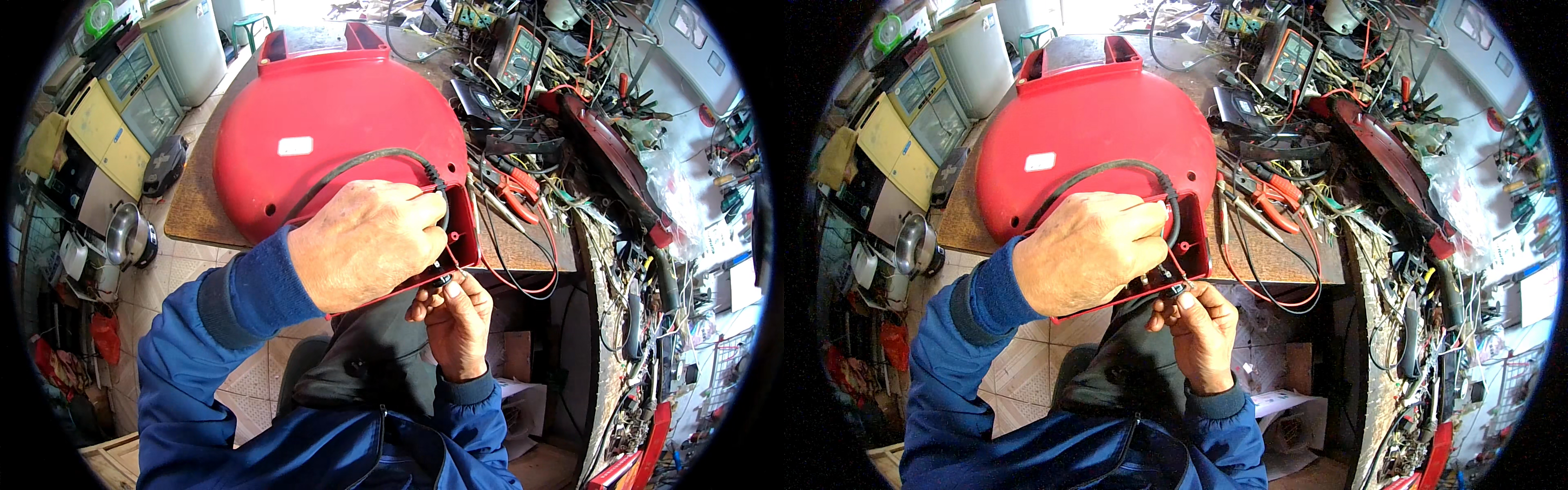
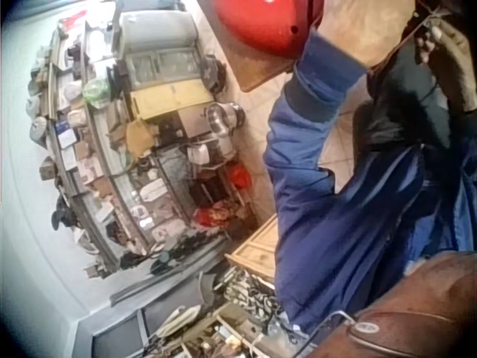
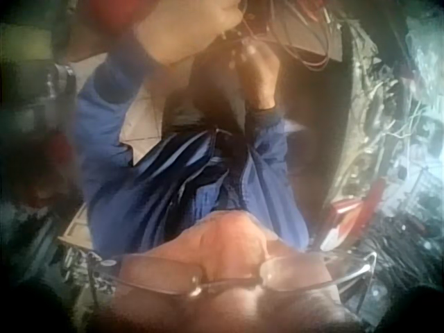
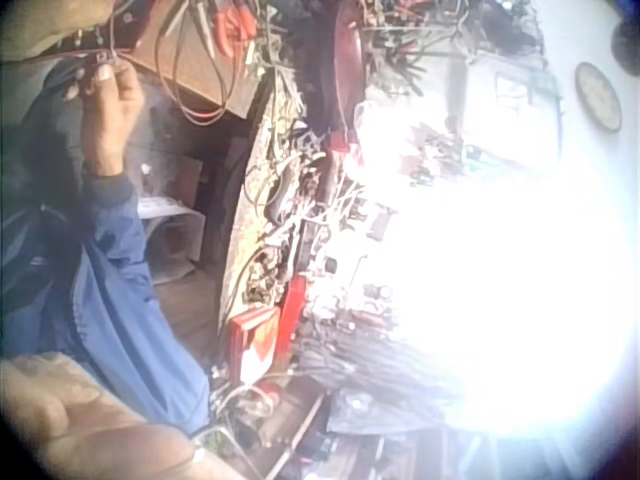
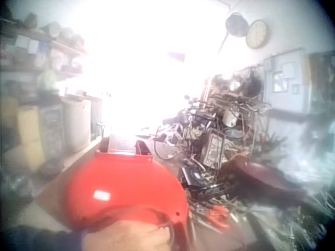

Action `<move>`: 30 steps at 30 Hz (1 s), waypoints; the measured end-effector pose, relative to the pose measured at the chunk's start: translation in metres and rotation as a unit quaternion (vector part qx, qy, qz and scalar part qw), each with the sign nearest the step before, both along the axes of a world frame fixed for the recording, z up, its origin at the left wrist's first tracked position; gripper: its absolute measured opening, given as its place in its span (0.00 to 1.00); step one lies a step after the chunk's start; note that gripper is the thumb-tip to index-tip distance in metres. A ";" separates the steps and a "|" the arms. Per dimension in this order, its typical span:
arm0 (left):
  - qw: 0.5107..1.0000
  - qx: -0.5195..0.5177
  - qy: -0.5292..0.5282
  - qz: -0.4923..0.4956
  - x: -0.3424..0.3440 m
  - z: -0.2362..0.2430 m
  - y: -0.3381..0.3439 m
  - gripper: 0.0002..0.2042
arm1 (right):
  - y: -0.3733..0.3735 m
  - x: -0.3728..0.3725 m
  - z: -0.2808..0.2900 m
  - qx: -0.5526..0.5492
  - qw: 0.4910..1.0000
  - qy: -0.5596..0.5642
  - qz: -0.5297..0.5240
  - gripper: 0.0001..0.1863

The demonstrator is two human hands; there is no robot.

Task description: The person repairs a red electric appliance by manipulating internal wires and components. They use a screwdriver to adjust connections inside the open casing and a multimeter to test electrical continuity. Finally, they place a glass lid onto the appliance base.

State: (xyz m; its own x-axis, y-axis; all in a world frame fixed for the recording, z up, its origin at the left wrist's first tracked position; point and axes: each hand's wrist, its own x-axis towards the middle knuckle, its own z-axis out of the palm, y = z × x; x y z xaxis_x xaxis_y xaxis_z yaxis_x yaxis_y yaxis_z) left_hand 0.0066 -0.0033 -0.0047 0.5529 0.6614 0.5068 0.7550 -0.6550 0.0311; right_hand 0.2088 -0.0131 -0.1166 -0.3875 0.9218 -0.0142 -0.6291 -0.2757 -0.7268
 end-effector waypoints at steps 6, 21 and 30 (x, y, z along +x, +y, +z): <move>1.000 -0.004 0.000 0.001 0.000 -0.002 0.001 0.04 | -0.001 -0.001 0.001 -0.001 1.000 -0.005 -0.003 0.07; 1.000 -0.008 0.003 -0.003 -0.001 -0.002 0.001 0.04 | 0.001 0.001 -0.003 0.008 1.000 -0.006 0.006 0.09; 1.000 -0.008 -0.001 -0.003 -0.001 -0.003 0.001 0.04 | 0.000 0.001 -0.005 0.008 1.000 0.002 0.007 0.09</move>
